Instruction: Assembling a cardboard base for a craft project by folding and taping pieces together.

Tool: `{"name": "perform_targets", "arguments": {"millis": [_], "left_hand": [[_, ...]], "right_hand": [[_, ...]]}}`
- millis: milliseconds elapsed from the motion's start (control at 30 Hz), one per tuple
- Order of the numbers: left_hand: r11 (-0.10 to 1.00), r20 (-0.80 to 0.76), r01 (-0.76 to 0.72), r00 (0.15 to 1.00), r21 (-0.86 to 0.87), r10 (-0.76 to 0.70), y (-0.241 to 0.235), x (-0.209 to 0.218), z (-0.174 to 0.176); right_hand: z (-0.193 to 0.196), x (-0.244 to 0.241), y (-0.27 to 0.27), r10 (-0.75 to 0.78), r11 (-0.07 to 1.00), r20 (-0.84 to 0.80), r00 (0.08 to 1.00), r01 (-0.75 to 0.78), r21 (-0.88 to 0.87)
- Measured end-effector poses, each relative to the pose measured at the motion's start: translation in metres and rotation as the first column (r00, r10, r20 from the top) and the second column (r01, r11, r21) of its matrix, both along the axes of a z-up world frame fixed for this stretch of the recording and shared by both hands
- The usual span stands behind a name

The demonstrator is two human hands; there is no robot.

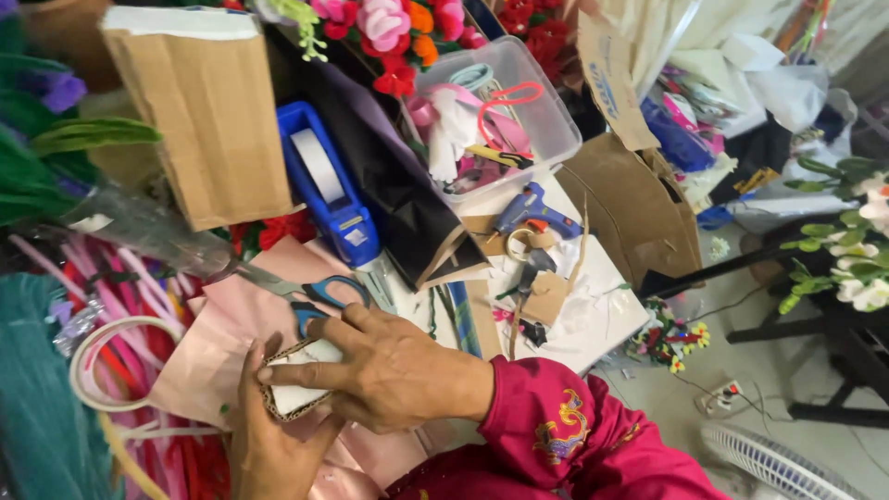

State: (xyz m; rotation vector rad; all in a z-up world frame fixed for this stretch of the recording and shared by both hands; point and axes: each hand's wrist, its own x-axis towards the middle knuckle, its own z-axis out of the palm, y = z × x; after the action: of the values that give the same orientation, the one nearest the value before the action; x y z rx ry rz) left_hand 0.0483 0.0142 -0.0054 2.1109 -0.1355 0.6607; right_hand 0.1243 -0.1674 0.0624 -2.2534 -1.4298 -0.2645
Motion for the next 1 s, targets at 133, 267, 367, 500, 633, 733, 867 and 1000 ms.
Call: {"name": "perform_targets", "arguments": {"millis": [133, 267, 367, 500, 633, 733, 867, 1000], "left_hand": [[1.0, -0.164, -0.01, 0.986, -0.028, 0.005, -0.001, 0.001, -0.013], [0.977, -0.309, -0.214, 0.928, 0.018, 0.209, -0.007, 0.0, -0.016], [0.977, -0.242, -0.211, 0.947, 0.018, 0.209, -0.012, 0.0, -0.024], [0.985, -0.192, -0.169, 0.968, -0.015, 0.163, -0.016, 0.002, -0.026], [0.983, -0.256, -0.179, 0.953, -0.047, 0.161, -0.017, 0.004, -0.022], [0.977, -0.329, -0.181, 0.935, -0.114, 0.135, -0.017, 0.004, -0.018], [0.99, -0.163, -0.131, 0.979, -0.048, 0.122, -0.016, 0.002, -0.018], [0.95, -0.118, -0.261, 0.952, 0.17, 0.283, -0.01, -0.001, -0.01]], "right_hand": [[0.021, -0.006, -0.032, -0.029, 0.999, -0.148, 0.989, 0.031, 0.016], [0.028, 0.002, -0.104, -0.371, 0.919, -0.193, 0.908, 0.389, 0.064], [0.008, 0.011, -0.171, -0.687, 0.726, -0.103, 0.719, 0.675, -0.129], [-0.038, 0.016, -0.226, -0.897, 0.372, -0.003, 0.442, 0.751, -0.546], [-0.07, 0.015, -0.23, -0.882, 0.367, 0.071, 0.466, 0.774, -0.516], [-0.077, 0.016, -0.23, -0.869, 0.414, 0.084, 0.487, 0.811, -0.413], [-0.067, 0.019, -0.231, -0.866, 0.494, -0.115, 0.486, 0.801, -0.339], [-0.031, 0.02, -0.217, -0.844, 0.486, -0.397, 0.36, 0.827, -0.283]]}}
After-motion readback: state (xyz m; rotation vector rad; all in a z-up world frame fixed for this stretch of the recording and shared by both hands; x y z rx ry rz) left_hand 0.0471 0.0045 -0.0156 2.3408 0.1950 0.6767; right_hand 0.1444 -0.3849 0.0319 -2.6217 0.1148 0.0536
